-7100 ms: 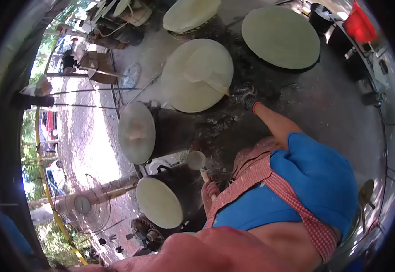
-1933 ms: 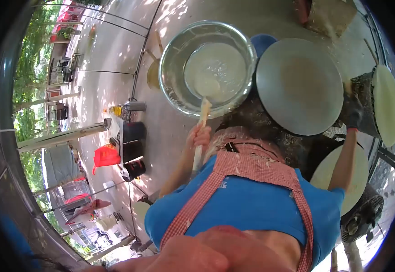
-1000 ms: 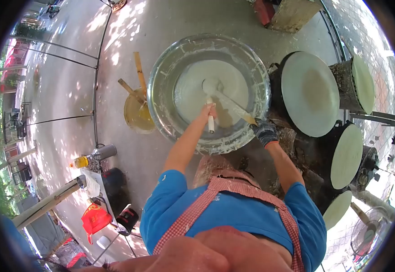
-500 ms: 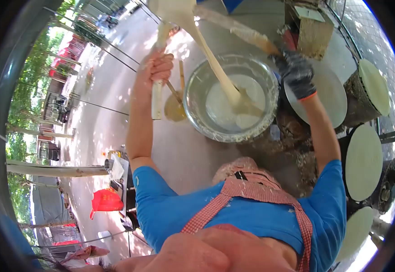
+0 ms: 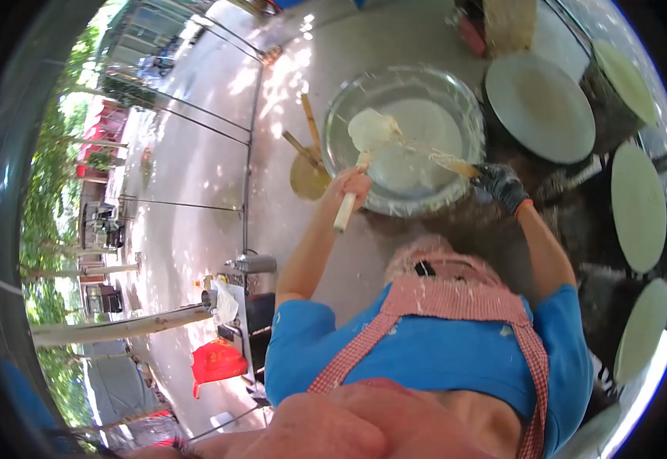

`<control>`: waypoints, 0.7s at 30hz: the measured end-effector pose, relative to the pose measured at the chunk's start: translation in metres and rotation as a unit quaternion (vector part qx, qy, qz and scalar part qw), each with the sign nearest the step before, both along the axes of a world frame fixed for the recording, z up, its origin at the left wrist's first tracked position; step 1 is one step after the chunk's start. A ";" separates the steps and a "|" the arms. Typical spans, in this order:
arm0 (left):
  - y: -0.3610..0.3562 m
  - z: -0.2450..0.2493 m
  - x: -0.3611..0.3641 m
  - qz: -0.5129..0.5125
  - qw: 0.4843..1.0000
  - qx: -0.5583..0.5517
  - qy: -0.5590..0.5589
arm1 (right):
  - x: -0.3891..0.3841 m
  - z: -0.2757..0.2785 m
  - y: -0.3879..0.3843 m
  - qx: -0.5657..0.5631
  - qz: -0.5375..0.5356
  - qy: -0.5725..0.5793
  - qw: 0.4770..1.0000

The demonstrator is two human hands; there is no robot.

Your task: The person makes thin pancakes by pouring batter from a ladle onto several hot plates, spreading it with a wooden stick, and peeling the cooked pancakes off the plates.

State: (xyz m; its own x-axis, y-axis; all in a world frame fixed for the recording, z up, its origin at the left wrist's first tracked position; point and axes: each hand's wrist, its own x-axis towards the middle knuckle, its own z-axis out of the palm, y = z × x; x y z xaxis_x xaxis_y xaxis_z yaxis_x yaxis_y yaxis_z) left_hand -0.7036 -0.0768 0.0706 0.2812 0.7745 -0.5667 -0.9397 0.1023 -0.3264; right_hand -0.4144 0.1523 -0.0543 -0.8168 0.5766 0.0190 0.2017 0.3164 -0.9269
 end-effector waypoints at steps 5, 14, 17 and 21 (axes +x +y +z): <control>-0.013 0.002 0.013 -0.004 0.998 0.060 -0.016 | 0.035 0.090 -0.021 0.174 -0.019 -0.187 0.966; 0.050 0.024 -0.017 -0.041 0.969 0.123 0.211 | 0.013 0.024 -0.028 0.002 -0.175 -0.096 0.980; 0.093 0.010 -0.018 -0.085 0.995 0.048 0.015 | 0.041 0.012 -0.045 0.046 -0.217 -0.171 0.960; 0.109 0.012 -0.013 -0.174 0.965 0.185 0.064 | 0.076 0.052 -0.058 0.236 -0.274 -0.105 0.926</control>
